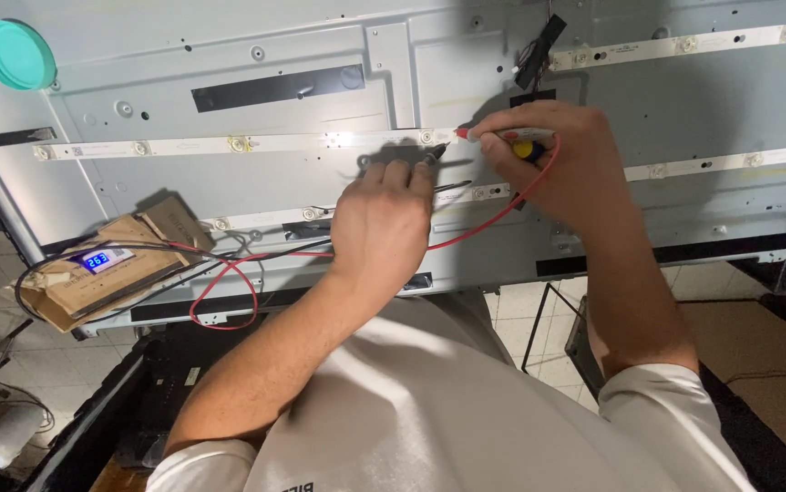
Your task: Testing LED backlight strips with a digital tester and installing them into a television chassis.
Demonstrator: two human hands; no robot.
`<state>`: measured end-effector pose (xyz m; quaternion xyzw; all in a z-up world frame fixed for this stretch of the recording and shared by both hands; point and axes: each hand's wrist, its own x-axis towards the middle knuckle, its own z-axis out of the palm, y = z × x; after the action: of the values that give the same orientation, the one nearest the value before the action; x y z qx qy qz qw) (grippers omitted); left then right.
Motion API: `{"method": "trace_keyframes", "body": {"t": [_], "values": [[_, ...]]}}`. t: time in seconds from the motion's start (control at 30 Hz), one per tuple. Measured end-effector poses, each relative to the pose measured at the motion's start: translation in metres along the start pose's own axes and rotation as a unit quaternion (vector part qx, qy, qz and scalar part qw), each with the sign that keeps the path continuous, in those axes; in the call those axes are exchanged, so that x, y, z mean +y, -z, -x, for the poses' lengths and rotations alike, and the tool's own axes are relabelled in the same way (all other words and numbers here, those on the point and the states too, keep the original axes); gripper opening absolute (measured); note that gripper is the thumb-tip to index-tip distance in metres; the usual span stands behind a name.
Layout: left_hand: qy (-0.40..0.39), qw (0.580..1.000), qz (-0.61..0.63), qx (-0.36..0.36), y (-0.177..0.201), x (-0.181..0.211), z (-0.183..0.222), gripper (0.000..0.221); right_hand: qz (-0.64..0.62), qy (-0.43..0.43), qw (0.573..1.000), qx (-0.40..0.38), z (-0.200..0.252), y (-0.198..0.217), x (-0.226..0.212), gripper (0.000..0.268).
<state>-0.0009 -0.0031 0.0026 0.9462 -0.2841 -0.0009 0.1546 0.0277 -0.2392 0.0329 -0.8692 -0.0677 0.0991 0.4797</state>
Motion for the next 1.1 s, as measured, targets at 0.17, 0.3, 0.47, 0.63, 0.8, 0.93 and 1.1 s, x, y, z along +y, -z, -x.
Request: {"method": "trace_keyframes", "body": {"t": [0.17, 0.3, 0.47, 0.63, 0.8, 0.93, 1.1], "values": [[-0.001, 1.0, -0.01, -0.003, -0.005, 0.002, 0.002, 0.02, 0.009, 0.009, 1.0, 0.005, -0.001, -0.002, -0.002, 0.008], [-0.003, 1.0, -0.009, -0.008, -0.005, 0.001, 0.001, 0.02, 0.025, 0.028, 0.999, 0.006, 0.0, -0.003, -0.001, 0.007], [-0.002, 1.0, -0.006, -0.003, -0.006, 0.002, 0.002, 0.02, 0.032, 0.026, 0.999, 0.004, 0.0, -0.004, 0.0, 0.007], [-0.002, 1.0, -0.01, 0.001, -0.005, 0.002, 0.001, 0.018, 0.016, 0.021, 1.0, 0.017, 0.001, -0.006, 0.001, 0.009], [-0.012, 1.0, -0.028, 0.007, -0.003, 0.003, -0.001, 0.013, 0.021, 0.024, 0.999, 0.012, 0.0, -0.006, 0.0, 0.009], [-0.007, 0.999, -0.049, 0.017, -0.011, 0.008, 0.001, 0.009, 0.024, 0.03, 0.999, 0.014, 0.002, -0.006, 0.0, 0.008], [0.0, 0.998, -0.066, 0.009, -0.007, 0.012, -0.001, 0.006, 0.026, 0.022, 0.999, 0.011, 0.004, -0.006, 0.0, 0.007]]}}
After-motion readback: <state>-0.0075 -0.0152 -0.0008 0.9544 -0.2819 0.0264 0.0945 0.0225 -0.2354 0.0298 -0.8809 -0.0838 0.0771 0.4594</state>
